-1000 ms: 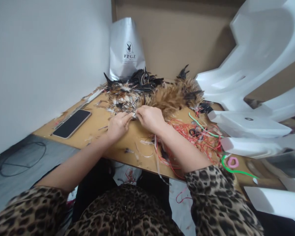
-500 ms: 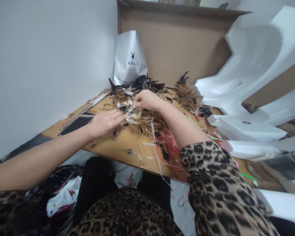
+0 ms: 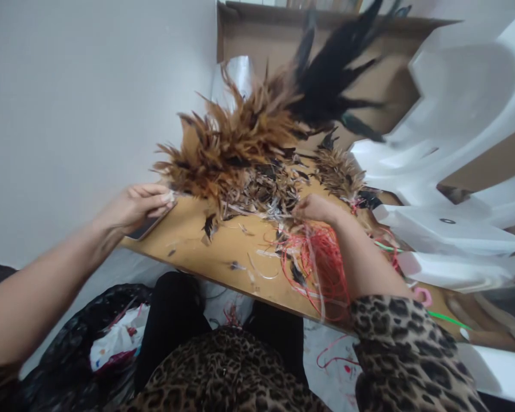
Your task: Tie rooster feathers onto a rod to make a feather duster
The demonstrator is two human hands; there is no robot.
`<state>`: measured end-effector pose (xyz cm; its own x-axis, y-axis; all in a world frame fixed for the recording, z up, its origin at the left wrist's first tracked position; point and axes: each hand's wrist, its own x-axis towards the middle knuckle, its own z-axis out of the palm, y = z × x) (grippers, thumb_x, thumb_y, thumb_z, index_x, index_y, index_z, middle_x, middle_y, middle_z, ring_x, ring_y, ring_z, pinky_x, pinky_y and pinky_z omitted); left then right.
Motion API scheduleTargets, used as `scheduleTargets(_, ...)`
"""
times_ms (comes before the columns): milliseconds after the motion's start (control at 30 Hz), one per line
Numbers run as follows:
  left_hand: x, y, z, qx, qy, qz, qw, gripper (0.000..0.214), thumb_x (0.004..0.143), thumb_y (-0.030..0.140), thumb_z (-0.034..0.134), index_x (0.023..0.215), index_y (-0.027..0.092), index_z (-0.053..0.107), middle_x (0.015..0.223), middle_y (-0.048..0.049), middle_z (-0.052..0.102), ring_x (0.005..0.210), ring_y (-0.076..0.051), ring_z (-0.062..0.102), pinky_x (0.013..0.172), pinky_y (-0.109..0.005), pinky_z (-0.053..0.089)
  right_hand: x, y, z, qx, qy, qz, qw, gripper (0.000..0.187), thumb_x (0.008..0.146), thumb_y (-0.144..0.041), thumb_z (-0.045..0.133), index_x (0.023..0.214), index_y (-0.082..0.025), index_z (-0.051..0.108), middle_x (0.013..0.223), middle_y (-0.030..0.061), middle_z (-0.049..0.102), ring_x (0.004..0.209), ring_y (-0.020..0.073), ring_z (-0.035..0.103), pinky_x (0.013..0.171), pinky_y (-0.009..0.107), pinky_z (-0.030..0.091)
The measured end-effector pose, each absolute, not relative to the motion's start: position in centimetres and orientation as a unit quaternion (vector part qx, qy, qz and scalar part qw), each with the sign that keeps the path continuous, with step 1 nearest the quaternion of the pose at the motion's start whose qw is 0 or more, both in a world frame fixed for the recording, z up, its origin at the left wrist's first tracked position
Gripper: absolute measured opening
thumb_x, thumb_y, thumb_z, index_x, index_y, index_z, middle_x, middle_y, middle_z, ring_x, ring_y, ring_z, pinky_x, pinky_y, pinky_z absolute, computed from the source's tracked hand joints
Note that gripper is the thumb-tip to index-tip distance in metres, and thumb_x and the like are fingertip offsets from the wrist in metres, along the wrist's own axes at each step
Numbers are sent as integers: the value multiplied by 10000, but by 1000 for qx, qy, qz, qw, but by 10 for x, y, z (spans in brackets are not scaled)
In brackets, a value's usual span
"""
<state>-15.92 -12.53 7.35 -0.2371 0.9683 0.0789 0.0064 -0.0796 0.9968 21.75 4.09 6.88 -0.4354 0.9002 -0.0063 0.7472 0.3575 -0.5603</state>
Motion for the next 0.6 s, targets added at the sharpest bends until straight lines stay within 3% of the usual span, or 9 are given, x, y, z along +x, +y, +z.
scheduleTargets(33, -148, -120, 73, 469, 517, 567, 437, 219, 583, 276, 800, 702, 119, 705, 608, -43, 618, 441, -42, 444, 382, -147, 292, 206, 35, 68, -512, -801, 269, 155, 93, 568, -216, 736, 640, -164, 706, 636, 22, 676, 625, 159, 589, 638, 278, 453)
scheduleTargets(167, -100, -96, 68, 468, 469, 587, 465, 248, 583, 291, 797, 715, 110, 690, 599, -24, 595, 439, -27, 419, 375, -140, 247, 150, 4, 62, -388, -741, 427, 343, 272, 669, -324, 693, 895, -174, 715, 903, 39, 711, 827, 170, 622, 803, 306, 463)
scheduleTargets(267, -70, -83, 62, 437, 441, 614, 487, 294, 542, 302, 809, 709, 104, 671, 583, -11, 577, 428, -24, 394, 366, -146, 213, 112, -16, 50, -283, -684, 531, 413, 293, 629, -352, 734, 860, -174, 698, 863, 25, 694, 811, 147, 607, 803, 289, 461)
scheduleTargets(367, -51, -74, 54, 419, 437, 630, 487, 314, 556, 320, 794, 747, 101, 673, 579, -4, 571, 432, -27, 395, 370, -147, 212, 91, -24, 34, -272, -589, 627, 431, 326, 610, -400, 746, 834, -174, 672, 698, -2, 638, 634, 107, 554, 629, 245, 448)
scheduleTargets(467, -41, -65, 41, 414, 453, 642, 460, 299, 587, 302, 770, 788, 103, 673, 576, 4, 576, 424, -28, 392, 382, -151, 224, 85, -22, 19, -324, -515, 632, 480, 336, 581, -447, 755, 720, -164, 638, 556, -29, 551, 520, 86, 465, 526, 225, 377)
scheduleTargets(600, -33, -52, 17, 445, 485, 648, 384, 213, 669, 273, 703, 814, 117, 689, 568, 7, 591, 437, -50, 423, 436, -178, 322, 86, -17, 5, -352, -522, 549, 550, 269, 603, -421, 716, 666, -171, 637, 645, -4, 618, 612, 111, 511, 644, 253, 413)
